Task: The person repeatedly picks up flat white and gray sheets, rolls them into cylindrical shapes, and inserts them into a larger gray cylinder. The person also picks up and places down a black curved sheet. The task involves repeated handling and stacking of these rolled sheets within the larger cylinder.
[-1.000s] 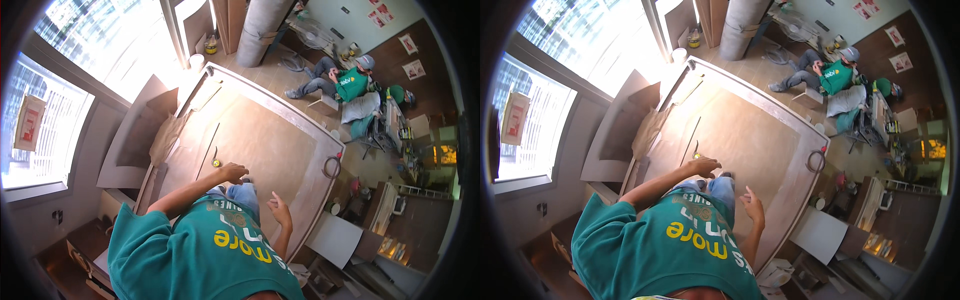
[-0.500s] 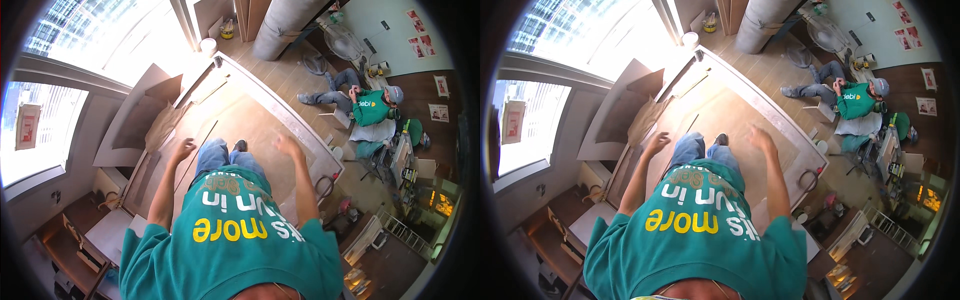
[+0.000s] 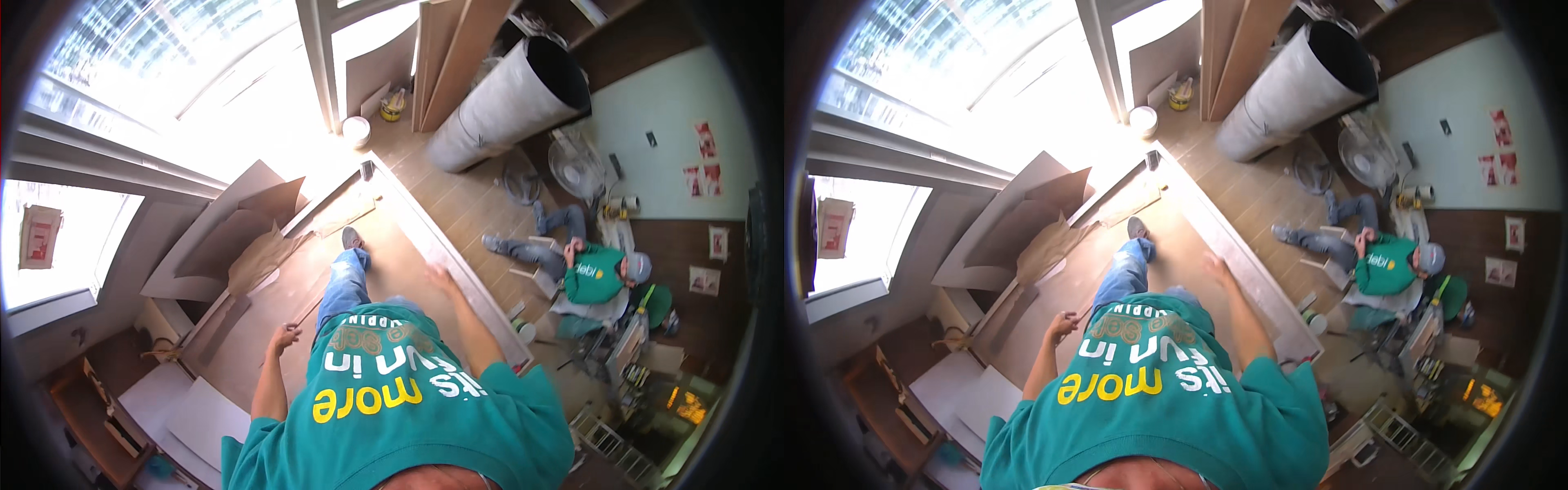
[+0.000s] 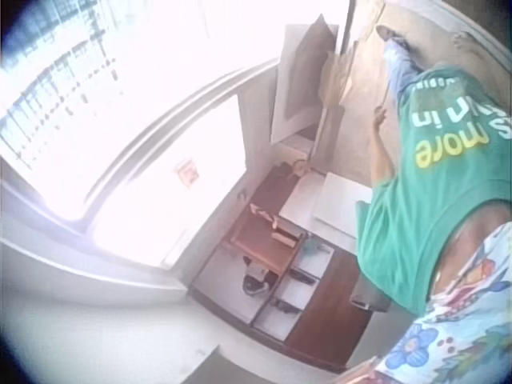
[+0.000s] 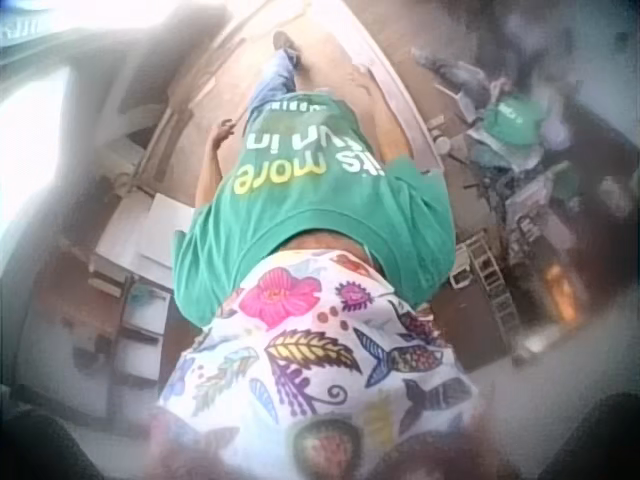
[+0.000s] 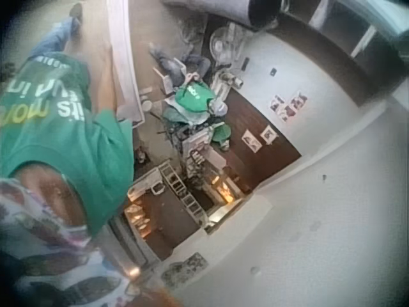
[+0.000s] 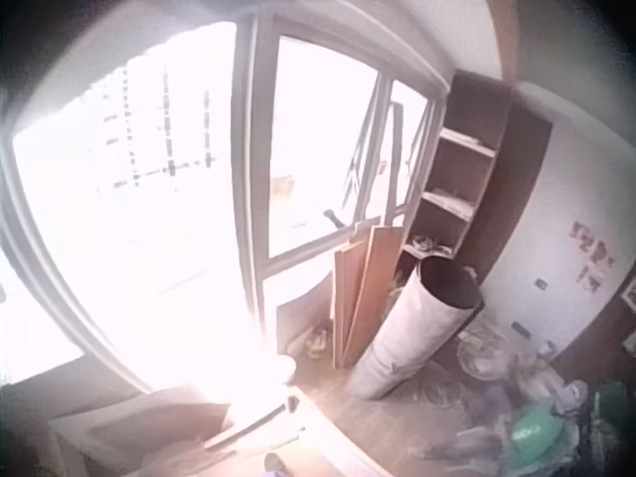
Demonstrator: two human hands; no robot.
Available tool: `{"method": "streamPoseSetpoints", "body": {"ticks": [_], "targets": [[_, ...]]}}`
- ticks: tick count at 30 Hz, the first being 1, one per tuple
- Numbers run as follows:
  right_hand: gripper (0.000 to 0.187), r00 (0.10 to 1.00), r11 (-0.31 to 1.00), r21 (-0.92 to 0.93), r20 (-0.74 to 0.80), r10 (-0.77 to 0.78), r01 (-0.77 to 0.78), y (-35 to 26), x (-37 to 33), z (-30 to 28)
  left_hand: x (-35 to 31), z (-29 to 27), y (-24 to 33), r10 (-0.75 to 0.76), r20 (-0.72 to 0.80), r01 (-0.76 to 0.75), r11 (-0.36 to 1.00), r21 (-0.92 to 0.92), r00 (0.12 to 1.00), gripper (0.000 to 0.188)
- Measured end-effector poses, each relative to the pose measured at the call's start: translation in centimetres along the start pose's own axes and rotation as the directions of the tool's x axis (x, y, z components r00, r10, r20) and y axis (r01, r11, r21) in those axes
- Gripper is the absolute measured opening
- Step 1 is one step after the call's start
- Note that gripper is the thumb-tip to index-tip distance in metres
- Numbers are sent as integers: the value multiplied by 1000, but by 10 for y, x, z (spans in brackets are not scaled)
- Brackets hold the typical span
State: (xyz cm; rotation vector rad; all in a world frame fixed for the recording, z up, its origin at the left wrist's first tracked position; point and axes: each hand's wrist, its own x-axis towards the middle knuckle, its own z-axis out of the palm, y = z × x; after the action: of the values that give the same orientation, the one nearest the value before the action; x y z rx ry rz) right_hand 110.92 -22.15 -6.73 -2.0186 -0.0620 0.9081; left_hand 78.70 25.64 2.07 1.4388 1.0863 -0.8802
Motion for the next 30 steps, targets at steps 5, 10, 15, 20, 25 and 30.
{"method": "streamPoseSetpoints", "body": {"ticks": [5, 10, 15, 20, 25, 30], "targets": [[59, 716, 724, 25, 178, 675, -689, -45, -38, -14, 26, -44, 117, 223, -297, -304, 915, -265, 929, 46], [57, 758, 766, -36, 124, 641, -642, -110, 36, -73, 14, -85, 255, 361, -358, -454, 863, -221, 861, 44], [51, 896, 911, -193, 196, 399, -364, -156, 203, -114, 38, -93, 254, 306, -463, -472, 828, -302, 832, 44], [51, 934, 871, -490, 330, 137, 45, -233, 434, -128, 17, -15, 180, -192, -488, -193, 750, -632, 851, 40], [47, 931, 776, -530, 304, -201, 341, -346, 643, -80, -26, 123, 133, -354, -132, 25, 408, -913, 926, 41], [32, 848, 777, -443, -67, -526, 447, -409, 796, -58, -38, 190, 195, -463, 74, 298, 434, -850, 883, 44]]}}
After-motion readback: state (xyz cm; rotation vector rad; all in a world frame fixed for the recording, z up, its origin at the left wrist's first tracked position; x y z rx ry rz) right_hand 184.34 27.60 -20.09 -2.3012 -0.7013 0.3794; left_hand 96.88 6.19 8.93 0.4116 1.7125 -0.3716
